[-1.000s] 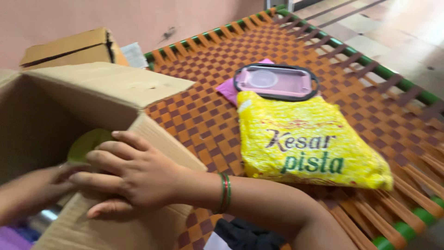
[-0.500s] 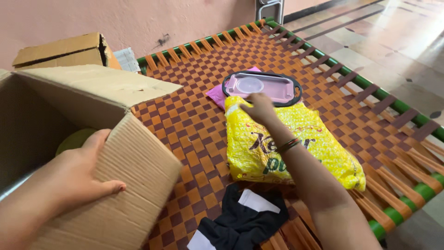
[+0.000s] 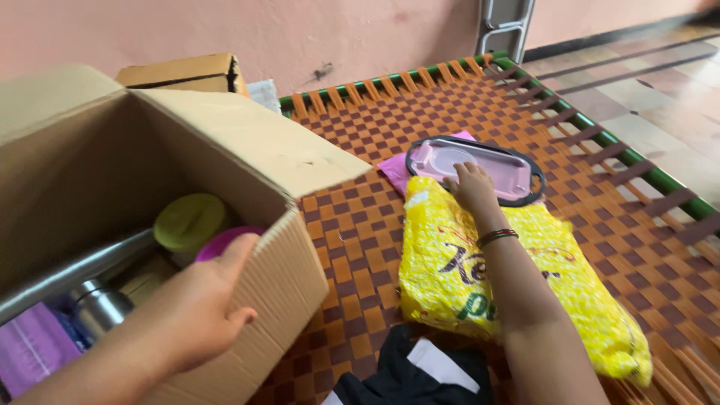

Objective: The person packs various household items into two cardboard boxes. They place containers, a thermos, a tray, and plastic bags into the first box and close it. Then they open a second box, arrange glass jars and a brush inside, cover them with newspaper, and close the box.

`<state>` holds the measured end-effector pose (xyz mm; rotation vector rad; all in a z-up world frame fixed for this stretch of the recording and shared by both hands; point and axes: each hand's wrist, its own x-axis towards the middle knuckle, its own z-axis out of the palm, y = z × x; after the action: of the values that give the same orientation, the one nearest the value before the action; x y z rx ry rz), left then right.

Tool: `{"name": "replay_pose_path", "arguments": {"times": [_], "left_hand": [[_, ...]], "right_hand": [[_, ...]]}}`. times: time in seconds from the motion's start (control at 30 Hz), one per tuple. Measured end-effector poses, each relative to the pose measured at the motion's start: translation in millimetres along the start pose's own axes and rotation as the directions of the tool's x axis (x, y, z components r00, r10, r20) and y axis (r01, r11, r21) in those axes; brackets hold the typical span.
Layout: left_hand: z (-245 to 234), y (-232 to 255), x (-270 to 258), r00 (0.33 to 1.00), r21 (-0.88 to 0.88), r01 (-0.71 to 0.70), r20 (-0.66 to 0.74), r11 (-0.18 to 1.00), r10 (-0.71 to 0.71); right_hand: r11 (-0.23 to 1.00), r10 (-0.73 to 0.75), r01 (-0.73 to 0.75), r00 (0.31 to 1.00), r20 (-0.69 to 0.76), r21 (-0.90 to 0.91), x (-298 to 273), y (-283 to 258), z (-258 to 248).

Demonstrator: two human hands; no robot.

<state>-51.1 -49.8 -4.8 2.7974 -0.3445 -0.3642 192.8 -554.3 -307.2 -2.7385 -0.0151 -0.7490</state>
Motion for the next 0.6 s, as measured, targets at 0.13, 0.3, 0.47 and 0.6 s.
{"name": "replay_pose_path", "arguments": {"times": [0.13,0.3,0.47,0.6], "left_hand": [[17.6,0.0,-7.6,0.958,-0.191,-0.286,-0.056,0.939,0.28],[36.2,13.1,-22.4,0.877,-0.378,-0.472,-0.112,0.796,0.467],[57.3,34.2,-39.6,0.916,-0.878,-0.148,0.052,0.455,0.397],[77.4,43.7,-42.7,0.946,-0.952,-0.134,-0.04,0.275,0.323]], "right_hand": [[0.973,0.207,-0.177,0.953,0.221,-0.147,12.2,-19.8,-9.3],[0.941,0.055,0.025,0.972,0.227,-0.336,9.9,-8.2,8.8],[0.965,0.161,-0.099,0.954,0.253,-0.242,16.5,5.4,18.6],[0.942,0.273,-0.141,0.85,0.451,-0.304,30.3,10.0,10.8]]}}
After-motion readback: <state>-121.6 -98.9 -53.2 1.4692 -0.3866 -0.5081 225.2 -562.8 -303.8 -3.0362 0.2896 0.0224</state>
